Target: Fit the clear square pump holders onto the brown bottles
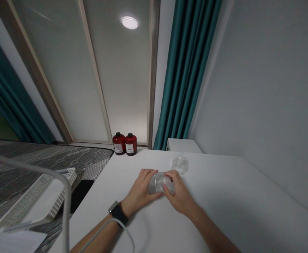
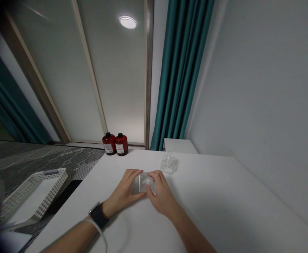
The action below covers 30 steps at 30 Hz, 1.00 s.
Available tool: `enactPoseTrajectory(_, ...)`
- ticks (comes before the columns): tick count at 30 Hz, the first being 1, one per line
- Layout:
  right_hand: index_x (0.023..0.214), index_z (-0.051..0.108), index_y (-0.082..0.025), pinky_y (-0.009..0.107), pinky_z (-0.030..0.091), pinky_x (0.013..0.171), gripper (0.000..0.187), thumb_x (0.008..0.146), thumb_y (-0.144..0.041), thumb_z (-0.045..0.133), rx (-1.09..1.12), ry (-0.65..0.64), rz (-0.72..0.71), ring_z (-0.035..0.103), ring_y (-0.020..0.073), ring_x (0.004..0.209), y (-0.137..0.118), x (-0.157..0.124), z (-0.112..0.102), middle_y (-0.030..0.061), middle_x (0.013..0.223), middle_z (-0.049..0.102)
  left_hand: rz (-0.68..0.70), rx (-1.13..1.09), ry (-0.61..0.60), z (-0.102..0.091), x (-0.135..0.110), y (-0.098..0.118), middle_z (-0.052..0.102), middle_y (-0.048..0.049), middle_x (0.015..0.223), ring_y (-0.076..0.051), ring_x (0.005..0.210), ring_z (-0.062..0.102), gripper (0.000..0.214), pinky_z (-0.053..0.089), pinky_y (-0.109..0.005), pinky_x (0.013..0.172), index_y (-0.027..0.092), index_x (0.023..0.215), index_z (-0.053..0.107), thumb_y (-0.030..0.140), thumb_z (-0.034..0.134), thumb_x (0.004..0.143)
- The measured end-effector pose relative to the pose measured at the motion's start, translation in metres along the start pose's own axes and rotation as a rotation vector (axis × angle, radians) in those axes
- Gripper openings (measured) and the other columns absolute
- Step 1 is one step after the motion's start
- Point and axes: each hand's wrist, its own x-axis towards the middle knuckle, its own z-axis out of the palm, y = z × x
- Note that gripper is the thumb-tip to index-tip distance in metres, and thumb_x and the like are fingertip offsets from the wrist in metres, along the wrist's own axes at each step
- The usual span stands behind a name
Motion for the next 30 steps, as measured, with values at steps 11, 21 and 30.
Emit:
enactPoseTrajectory(11, 0.132, 0.050, -0.024, 0.044, 0.048, 0.096, 0.044, 0.090, -0.013, 0.051, -0.001, 0.007, 0.042, 0.057, 0.0252, 0.107, -0.004, 0.002, -0.004, 0.0092, 0.112, 0.062, -0.168, -0.254, -0.077, 0.000, -0.001, -0.004, 0.058, -0.0093, 0.124, -0.025, 0.109, 0.058, 0.069, 0.051, -0.045, 0.098, 0.023, 0.135, 0.047, 0.025, 0.082, 0.075)
enactPoseTrajectory(21, 0.122, 0.061, -0.023, 0.041, 0.049, 0.093, 0.032, 0.091, -0.021, 0.056, 0.089, 0.004, 0.128, 0.059, 0.0235, 0.101, 0.006, 0.002, -0.003, 0.0082, 0.107, 0.063, -0.164, -0.320, -0.184, -0.006, -0.001, -0.007, 0.057, -0.0126, 0.133, -0.027, 0.117, 0.057, 0.067, 0.048, -0.047, 0.104, 0.020, 0.138, 0.046, 0.024, 0.076, 0.078)
enactPoseTrajectory(30, 0.126, 0.059, -0.024, 0.040, 0.048, 0.094, 0.034, 0.091, -0.022, 0.056, 0.108, 0.010, 0.122, 0.058, 0.0232, 0.102, 0.009, 0.002, -0.002, 0.0078, 0.110, 0.064, -0.181, -0.353, -0.246, -0.017, 0.003, -0.012, 0.059, -0.0114, 0.135, -0.027, 0.122, 0.058, 0.061, 0.045, -0.045, 0.108, 0.021, 0.137, 0.049, 0.027, 0.074, 0.082)
